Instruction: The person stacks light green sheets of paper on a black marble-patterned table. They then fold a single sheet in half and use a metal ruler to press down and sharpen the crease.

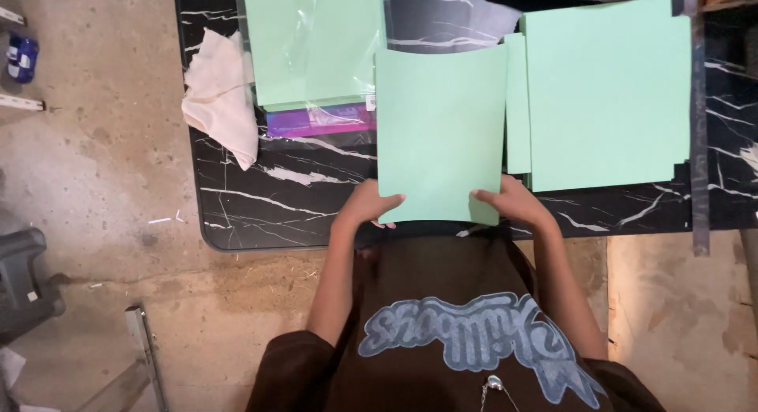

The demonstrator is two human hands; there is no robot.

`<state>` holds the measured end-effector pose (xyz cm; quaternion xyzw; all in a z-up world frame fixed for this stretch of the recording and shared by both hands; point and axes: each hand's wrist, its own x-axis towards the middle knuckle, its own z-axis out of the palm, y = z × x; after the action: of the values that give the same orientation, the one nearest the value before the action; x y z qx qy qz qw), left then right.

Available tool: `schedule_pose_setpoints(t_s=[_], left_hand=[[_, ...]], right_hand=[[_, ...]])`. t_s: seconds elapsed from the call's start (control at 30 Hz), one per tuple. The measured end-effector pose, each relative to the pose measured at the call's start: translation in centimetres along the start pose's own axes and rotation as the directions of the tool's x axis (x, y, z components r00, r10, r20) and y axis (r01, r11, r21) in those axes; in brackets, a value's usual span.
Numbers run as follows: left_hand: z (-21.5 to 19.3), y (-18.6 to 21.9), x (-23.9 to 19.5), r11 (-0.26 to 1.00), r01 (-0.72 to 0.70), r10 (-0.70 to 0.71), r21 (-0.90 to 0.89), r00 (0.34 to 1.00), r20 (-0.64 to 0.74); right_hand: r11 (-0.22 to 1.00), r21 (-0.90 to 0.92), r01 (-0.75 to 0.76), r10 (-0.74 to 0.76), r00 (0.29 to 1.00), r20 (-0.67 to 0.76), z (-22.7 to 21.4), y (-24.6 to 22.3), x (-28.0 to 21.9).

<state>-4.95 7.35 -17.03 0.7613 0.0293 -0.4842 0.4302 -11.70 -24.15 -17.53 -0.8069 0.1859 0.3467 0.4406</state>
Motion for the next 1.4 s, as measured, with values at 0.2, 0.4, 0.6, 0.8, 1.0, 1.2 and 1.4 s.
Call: schedule_pose_setpoints(t_s=[0.2,0.4,0.6,0.8,1.0,1.2,1.4], left_hand=[[0.4,-4.8,4.1,0.960,-0.256,0.279,0.117,0.918,-0.282],[-1.3,4.8,0.8,0.914,-0.396,0.293,-0.090,0.796,-0.530],[-1.4,4.2,6.1,0.870,-0.480,0.402,0.114,0.556,-0.728],[-2.1,4.9,5.7,0.873,-0.487,0.327,0.034,0.533,-0.781],[-2.3,3.9,7.0,0.818,-0.573,0.368,0.052,0.452,-0.813],[-3.1,5.7,4.3,0.906,-0.414,0.324,0.091,0.538,-0.778],[-2.8,3.0,5.2,0.810,-0.568,0.467,0.144,0.478,-0.744]], right_hand=[[0.998,0.015,-0.056,0.056,0.997,-0.043,0.2,-1.0,-1.5],[0.989,0.054,-0.135,0.132,0.990,0.056,-0.2,-0.3,-2.3],[0.996,0.050,-0.073,0.068,0.993,0.100,1.9,2.7,-1.1],[0.983,0.067,-0.169,0.157,0.975,0.154,0.7,-2.2,-3.5],[0.974,0.081,-0.212,0.200,0.971,0.131,-1.3,-4.9,-4.8],[0.939,-0.312,-0.141,0.167,0.984,0.060,-4.3,-6.8,-5.7],[0.824,-0.285,0.489,-0.554,0.800,-0.229,-5.1,-11.8,-3.2]])
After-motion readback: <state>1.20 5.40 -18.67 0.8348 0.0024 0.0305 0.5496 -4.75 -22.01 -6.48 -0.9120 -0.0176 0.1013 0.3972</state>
